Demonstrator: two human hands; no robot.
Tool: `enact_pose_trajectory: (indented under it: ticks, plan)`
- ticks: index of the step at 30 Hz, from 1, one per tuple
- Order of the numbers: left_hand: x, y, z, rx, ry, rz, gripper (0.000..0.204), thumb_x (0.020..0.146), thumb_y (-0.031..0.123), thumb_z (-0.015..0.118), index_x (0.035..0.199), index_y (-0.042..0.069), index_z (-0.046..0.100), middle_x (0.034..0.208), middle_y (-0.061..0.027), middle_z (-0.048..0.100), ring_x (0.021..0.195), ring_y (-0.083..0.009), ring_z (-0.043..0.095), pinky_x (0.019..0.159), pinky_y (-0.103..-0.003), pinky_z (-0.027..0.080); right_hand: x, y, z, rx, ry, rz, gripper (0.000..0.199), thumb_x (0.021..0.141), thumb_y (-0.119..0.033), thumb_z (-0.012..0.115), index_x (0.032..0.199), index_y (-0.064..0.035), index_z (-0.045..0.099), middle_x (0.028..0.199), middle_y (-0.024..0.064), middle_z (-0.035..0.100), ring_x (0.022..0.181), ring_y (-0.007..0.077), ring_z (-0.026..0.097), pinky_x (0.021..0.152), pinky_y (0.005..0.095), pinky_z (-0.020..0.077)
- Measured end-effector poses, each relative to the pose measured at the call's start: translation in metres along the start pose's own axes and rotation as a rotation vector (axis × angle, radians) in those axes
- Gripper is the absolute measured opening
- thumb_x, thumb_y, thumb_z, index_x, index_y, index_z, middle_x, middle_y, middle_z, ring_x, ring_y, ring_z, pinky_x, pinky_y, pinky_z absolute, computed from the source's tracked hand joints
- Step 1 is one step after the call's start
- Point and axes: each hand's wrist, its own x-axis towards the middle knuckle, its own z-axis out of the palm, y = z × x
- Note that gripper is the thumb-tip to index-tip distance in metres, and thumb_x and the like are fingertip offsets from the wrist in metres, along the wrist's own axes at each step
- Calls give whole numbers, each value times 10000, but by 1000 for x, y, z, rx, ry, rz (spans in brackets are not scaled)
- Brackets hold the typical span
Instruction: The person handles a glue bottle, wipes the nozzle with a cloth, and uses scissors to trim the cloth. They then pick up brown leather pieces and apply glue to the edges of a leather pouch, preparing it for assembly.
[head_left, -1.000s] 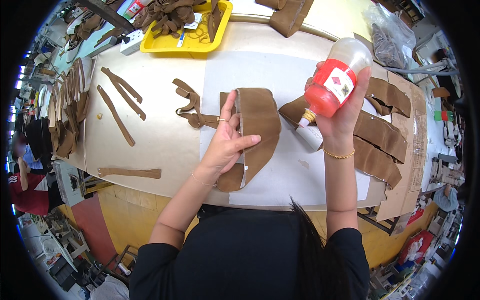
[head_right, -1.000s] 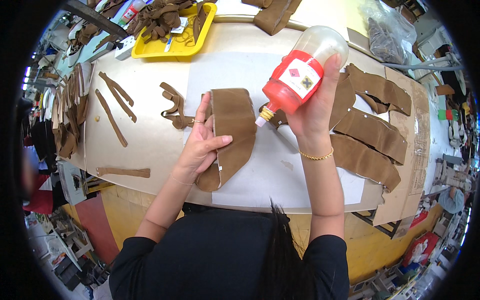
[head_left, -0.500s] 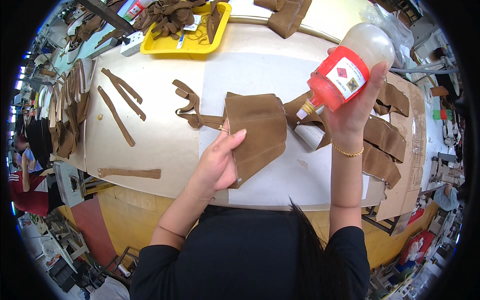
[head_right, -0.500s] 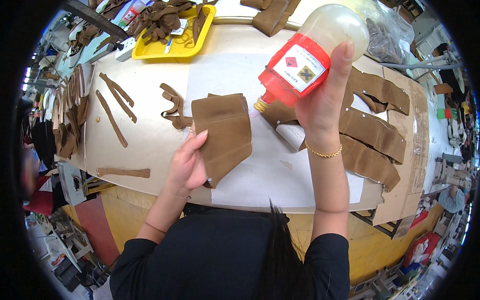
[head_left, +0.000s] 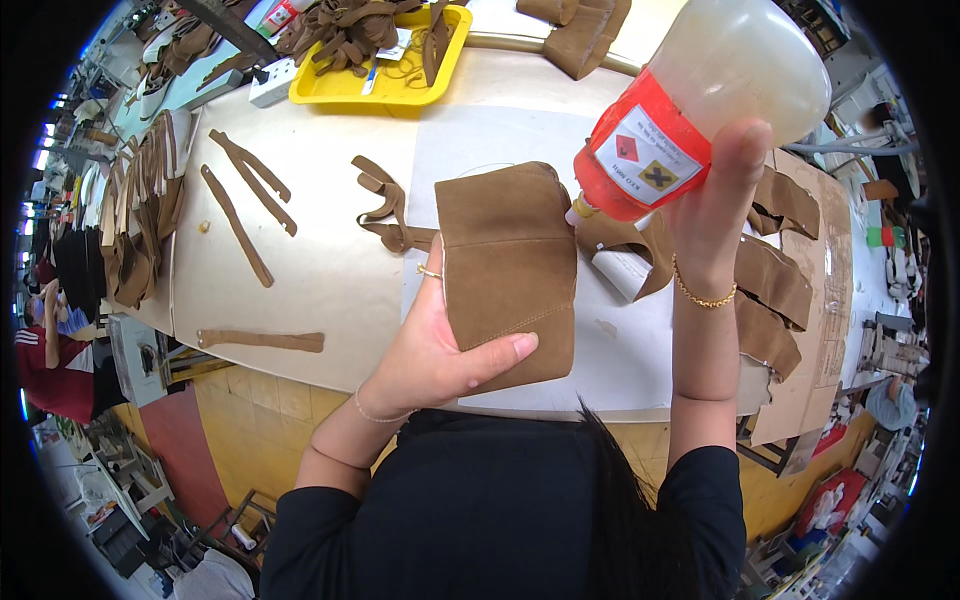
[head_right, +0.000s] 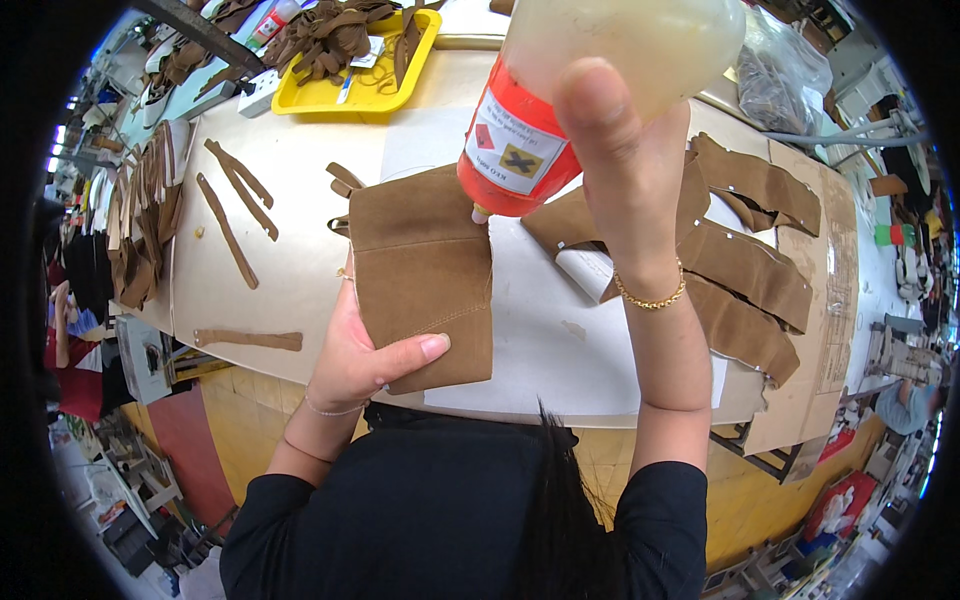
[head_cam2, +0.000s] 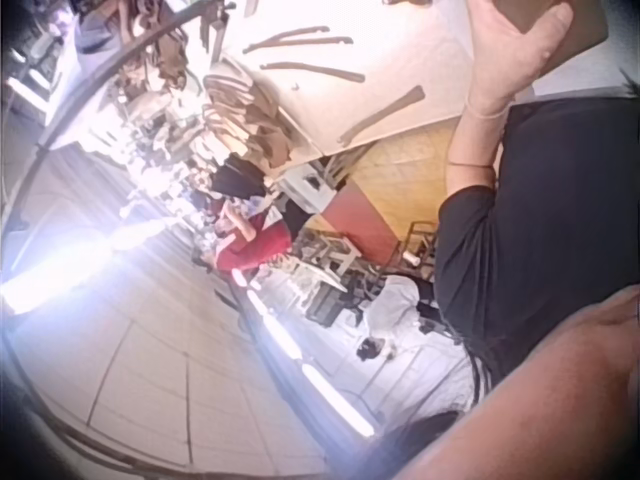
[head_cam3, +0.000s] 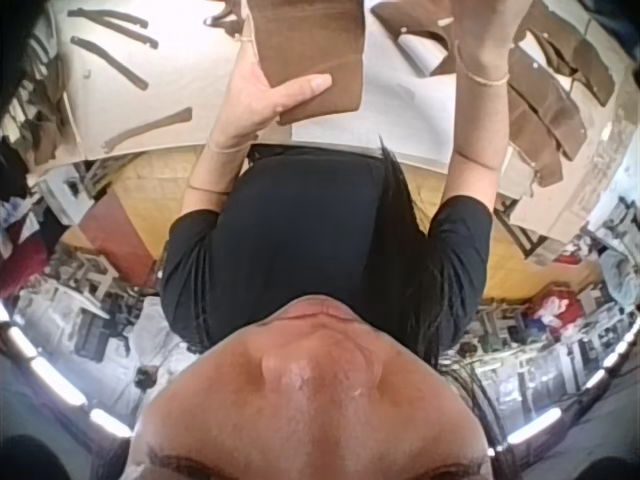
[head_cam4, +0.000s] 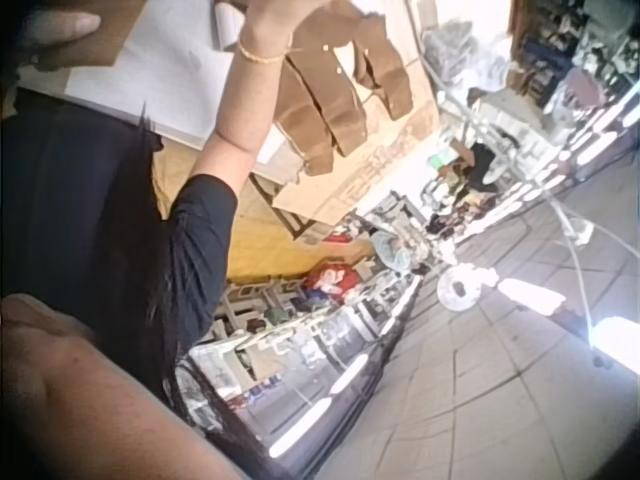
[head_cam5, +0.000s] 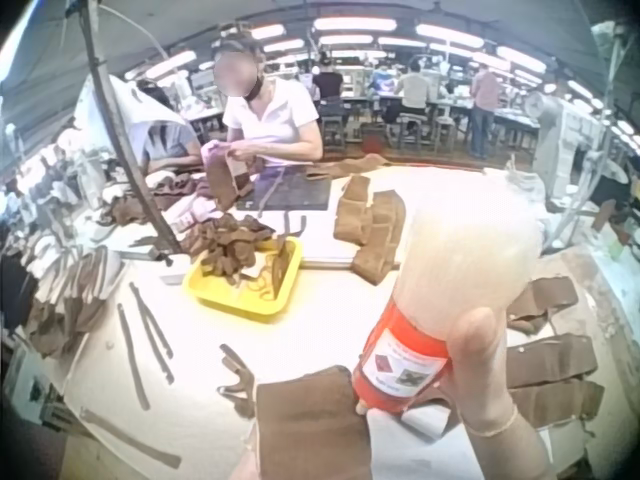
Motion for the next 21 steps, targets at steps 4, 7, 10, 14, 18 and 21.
enact_pose_trajectory:
  ticks: [4, 7, 10, 14, 18, 21]
  plan:
    - [-2, -1, 0, -8, 11, 20, 935, 807, -35, 677, 1491, 67, 49, 1374, -112, 388, 1265, -187, 430, 1038, -356, 392, -7, -1, 3, -8, -25, -8, 852, 799, -724, 528, 1260, -9, 470, 1104, 117, 627, 960, 204, 649, 815, 371, 564]
    - [-2, 0, 1, -22, 6, 28, 940, 808, -40, 672, 1494, 70, 39, 1377, -111, 383, 1268, -187, 425, 1039, -359, 391, -10, -2, 3, -19, -36, -10, 864, 787, -725, 540, 1262, -6, 464, 1115, 118, 622, 973, 209, 644, 827, 372, 558]
    - [-1, -2, 1, -33, 3, 26, 943, 809, -43, 670, 1496, 70, 33, 1377, -111, 382, 1269, -187, 424, 1041, -361, 390, -14, -1, 4, -22, -44, -7, 877, 775, -725, 553, 1264, -3, 459, 1125, 120, 617, 987, 213, 638, 839, 373, 552]
    - [0, -3, 1, -24, -3, 37, 947, 809, -43, 669, 1496, 68, 28, 1375, -113, 383, 1269, -188, 423, 1041, -363, 391, -17, -2, 4, -20, -59, -7, 894, 759, -725, 570, 1267, 2, 452, 1140, 123, 610, 1005, 220, 631, 855, 374, 544]
    - [0, -3, 0, -17, 11, 44, 932, 809, -44, 668, 1490, 65, 41, 1373, -115, 384, 1269, -191, 424, 1042, -365, 392, -20, -3, 6, -11, -74, -5, 912, 743, -725, 586, 1270, 6, 445, 1154, 125, 604, 1022, 226, 624, 871, 375, 536]
    - [0, -3, 0, -20, 9, 53, 923, 809, -44, 665, 1487, 67, 48, 1370, -117, 386, 1267, -191, 426, 1039, -367, 395, -21, -3, 6, -99, -48, 5, 999, 720, -777, 559, 1311, 13, 405, 1195, 143, 587, 1062, 247, 615, 895, 392, 533]
